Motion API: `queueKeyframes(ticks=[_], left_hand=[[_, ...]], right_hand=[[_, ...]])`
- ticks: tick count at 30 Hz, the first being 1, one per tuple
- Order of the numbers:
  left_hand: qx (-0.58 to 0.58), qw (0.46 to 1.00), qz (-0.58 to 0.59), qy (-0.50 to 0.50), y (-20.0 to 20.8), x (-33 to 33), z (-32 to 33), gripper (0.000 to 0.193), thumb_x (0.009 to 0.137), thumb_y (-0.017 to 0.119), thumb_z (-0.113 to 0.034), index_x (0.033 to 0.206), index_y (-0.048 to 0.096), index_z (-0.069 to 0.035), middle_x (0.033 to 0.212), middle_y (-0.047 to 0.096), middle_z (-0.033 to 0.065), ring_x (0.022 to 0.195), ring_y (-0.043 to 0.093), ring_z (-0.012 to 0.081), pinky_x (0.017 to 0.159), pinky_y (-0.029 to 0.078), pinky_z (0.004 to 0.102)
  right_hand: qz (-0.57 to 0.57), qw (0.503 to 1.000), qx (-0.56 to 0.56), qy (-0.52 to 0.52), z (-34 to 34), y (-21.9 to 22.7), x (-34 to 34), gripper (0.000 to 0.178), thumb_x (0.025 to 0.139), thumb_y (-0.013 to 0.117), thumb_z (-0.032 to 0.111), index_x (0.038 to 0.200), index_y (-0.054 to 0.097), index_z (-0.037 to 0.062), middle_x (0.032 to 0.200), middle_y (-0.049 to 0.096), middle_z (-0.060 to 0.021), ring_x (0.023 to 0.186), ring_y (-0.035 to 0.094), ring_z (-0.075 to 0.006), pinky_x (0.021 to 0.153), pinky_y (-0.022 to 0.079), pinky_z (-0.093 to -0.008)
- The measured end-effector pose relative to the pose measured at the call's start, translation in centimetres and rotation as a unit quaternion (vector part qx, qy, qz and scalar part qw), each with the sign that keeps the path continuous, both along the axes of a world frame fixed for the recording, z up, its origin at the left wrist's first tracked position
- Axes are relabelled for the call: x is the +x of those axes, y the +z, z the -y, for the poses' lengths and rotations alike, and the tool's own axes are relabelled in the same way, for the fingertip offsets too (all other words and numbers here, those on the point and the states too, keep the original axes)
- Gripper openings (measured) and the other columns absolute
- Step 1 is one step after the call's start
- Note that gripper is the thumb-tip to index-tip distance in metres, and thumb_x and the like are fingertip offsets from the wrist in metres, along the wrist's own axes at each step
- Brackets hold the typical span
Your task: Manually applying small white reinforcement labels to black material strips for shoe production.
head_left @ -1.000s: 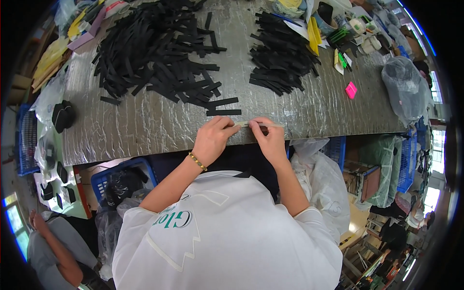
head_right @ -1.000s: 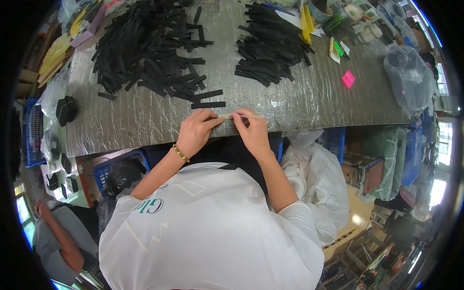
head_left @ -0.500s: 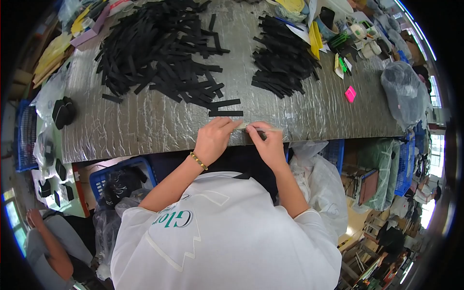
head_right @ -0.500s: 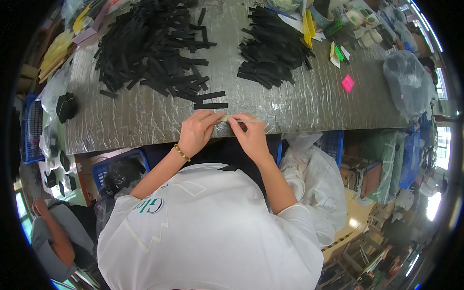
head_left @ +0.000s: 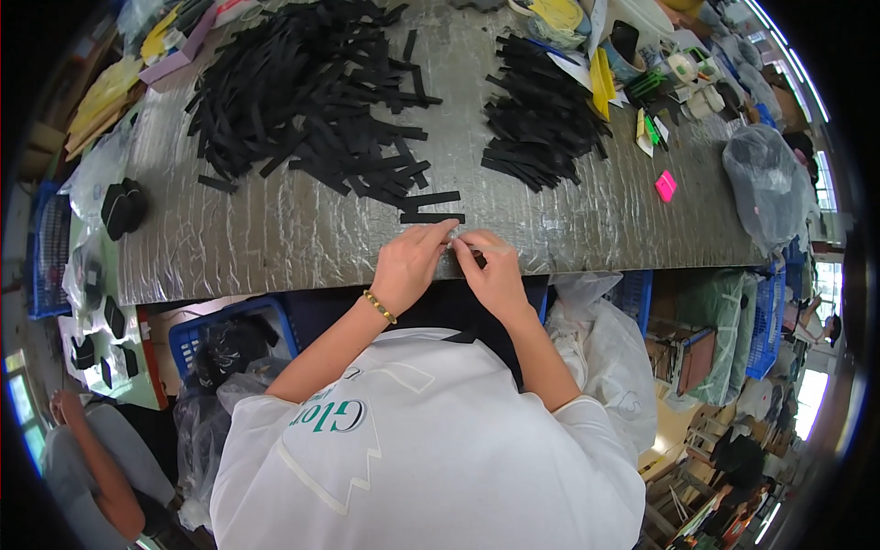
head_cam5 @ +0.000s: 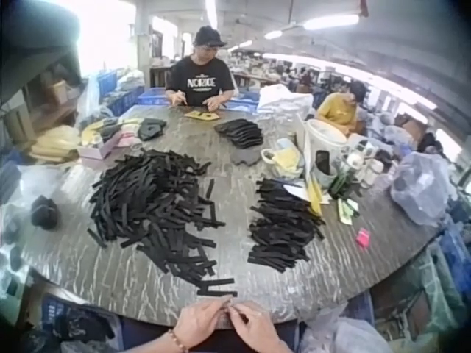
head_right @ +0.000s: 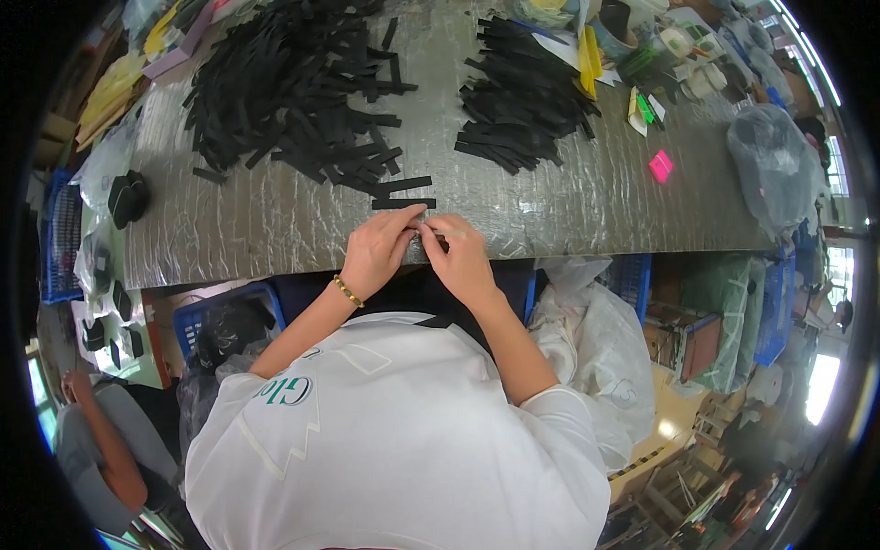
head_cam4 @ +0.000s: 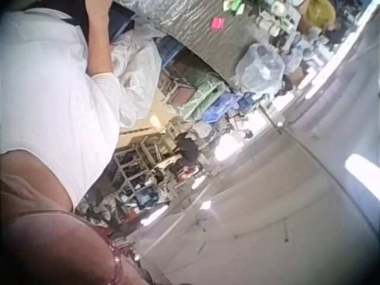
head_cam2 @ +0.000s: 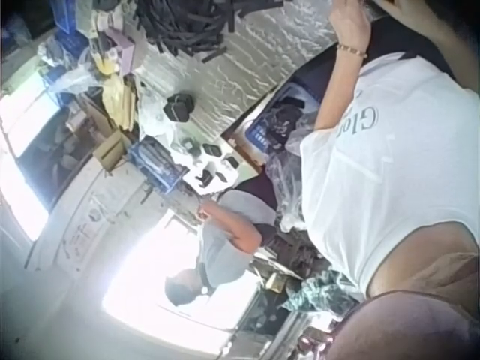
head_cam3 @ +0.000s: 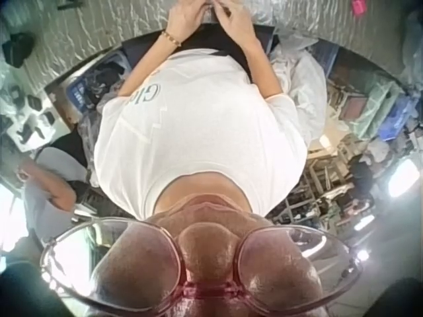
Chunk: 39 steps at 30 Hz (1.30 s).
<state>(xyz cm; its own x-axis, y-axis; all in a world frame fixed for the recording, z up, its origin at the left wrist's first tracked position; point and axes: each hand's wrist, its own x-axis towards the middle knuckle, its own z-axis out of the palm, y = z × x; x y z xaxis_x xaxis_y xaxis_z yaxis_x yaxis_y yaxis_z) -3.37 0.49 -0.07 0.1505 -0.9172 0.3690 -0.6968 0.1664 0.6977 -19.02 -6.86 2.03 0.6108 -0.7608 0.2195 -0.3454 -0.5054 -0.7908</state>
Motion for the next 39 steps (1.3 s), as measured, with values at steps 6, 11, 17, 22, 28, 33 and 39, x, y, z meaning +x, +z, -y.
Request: queueKeyframes(ticks=[6, 11, 17, 22, 28, 33, 39], left_hand=[[0.017, 1.000, -0.016, -0.003, 0.3, 0.0, 0.0, 0.035, 0.087, 0.066, -0.002, 0.122, 0.064, -0.007, 0.096, 0.072, 0.0089, 0.090, 0.068, 0.0304, 0.078, 0.055, 0.0393], [0.009, 1.000, -0.001, -0.017, 0.6, 0.1, 0.1, 0.027, 0.086, 0.067, -0.001, 0.112, 0.065, -0.005, 0.100, 0.071, 0.0102, 0.093, 0.067, 0.0314, 0.080, 0.054, 0.0403], [-0.056, 0.998, -0.032, -0.015, 1.9, 1.7, -0.3, 0.015, 0.084, 0.068, 0.001, 0.099, 0.064, -0.002, 0.101, 0.067, 0.0133, 0.095, 0.063, 0.0347, 0.082, 0.052, 0.0415], [-0.045, 0.999, -0.004, 0.009, 2.0, 3.0, 0.8, 0.014, 0.085, 0.068, 0.000, 0.098, 0.066, -0.002, 0.101, 0.068, 0.0121, 0.095, 0.063, 0.0342, 0.082, 0.052, 0.0414], [-0.027, 0.999, 0.028, -0.020, 0.7, 3.2, 1.5, 0.012, 0.084, 0.067, -0.001, 0.096, 0.067, -0.002, 0.101, 0.067, 0.0111, 0.097, 0.062, 0.0327, 0.084, 0.052, 0.0413], [-0.015, 0.997, 0.066, -0.026, 0.4, 2.7, 1.6, 0.017, 0.083, 0.068, 0.000, 0.100, 0.069, -0.003, 0.102, 0.067, 0.0111, 0.099, 0.062, 0.0326, 0.084, 0.052, 0.0407], [-0.009, 0.997, 0.079, -0.025, 0.3, 1.0, 0.1, 0.019, 0.080, 0.064, 0.000, 0.098, 0.069, -0.004, 0.098, 0.065, 0.0084, 0.091, 0.061, 0.0295, 0.081, 0.052, 0.0402]], right_hand=[[-0.040, 0.996, -0.059, 0.044, 1.6, -0.2, -2.0, 0.016, 0.096, 0.058, 0.005, 0.111, 0.060, 0.0001, 0.115, 0.056, -0.0162, 0.107, 0.058, -0.0355, 0.091, 0.046, -0.0395], [-0.103, 0.988, -0.077, 0.083, 2.6, -0.2, -2.4, 0.024, 0.088, 0.064, 0.001, 0.111, 0.059, 0.0022, 0.119, 0.053, -0.0134, 0.111, 0.055, -0.0349, 0.094, 0.045, -0.0416], [-0.004, 0.995, -0.038, 0.093, 3.2, 1.5, -1.4, 0.024, 0.087, 0.067, 0.005, 0.110, 0.060, 0.0019, 0.117, 0.055, -0.0136, 0.110, 0.055, -0.0356, 0.093, 0.045, -0.0433], [-0.065, 0.987, -0.122, 0.079, 1.8, 0.3, -3.2, 0.026, 0.088, 0.070, 0.013, 0.112, 0.068, 0.0047, 0.115, 0.059, -0.0112, 0.109, 0.056, -0.0329, 0.092, 0.045, -0.0420], [-0.131, 0.975, -0.165, 0.065, 2.8, 0.5, -7.6, 0.024, 0.088, 0.070, 0.020, 0.108, 0.074, 0.0076, 0.115, 0.061, -0.0067, 0.104, 0.056, -0.0300, 0.088, 0.045, -0.0419], [-0.169, 0.962, -0.211, -0.020, 6.6, -0.1, -8.1, 0.029, 0.088, 0.070, 0.019, 0.113, 0.071, 0.0068, 0.115, 0.061, -0.0078, 0.104, 0.056, -0.0305, 0.088, 0.046, -0.0425], [-0.078, 0.984, -0.144, -0.067, 4.5, -0.2, -3.5, 0.030, 0.080, 0.079, 0.020, 0.100, 0.065, 0.0031, 0.102, 0.061, -0.0130, 0.099, 0.058, -0.0343, 0.086, 0.047, -0.0431]])
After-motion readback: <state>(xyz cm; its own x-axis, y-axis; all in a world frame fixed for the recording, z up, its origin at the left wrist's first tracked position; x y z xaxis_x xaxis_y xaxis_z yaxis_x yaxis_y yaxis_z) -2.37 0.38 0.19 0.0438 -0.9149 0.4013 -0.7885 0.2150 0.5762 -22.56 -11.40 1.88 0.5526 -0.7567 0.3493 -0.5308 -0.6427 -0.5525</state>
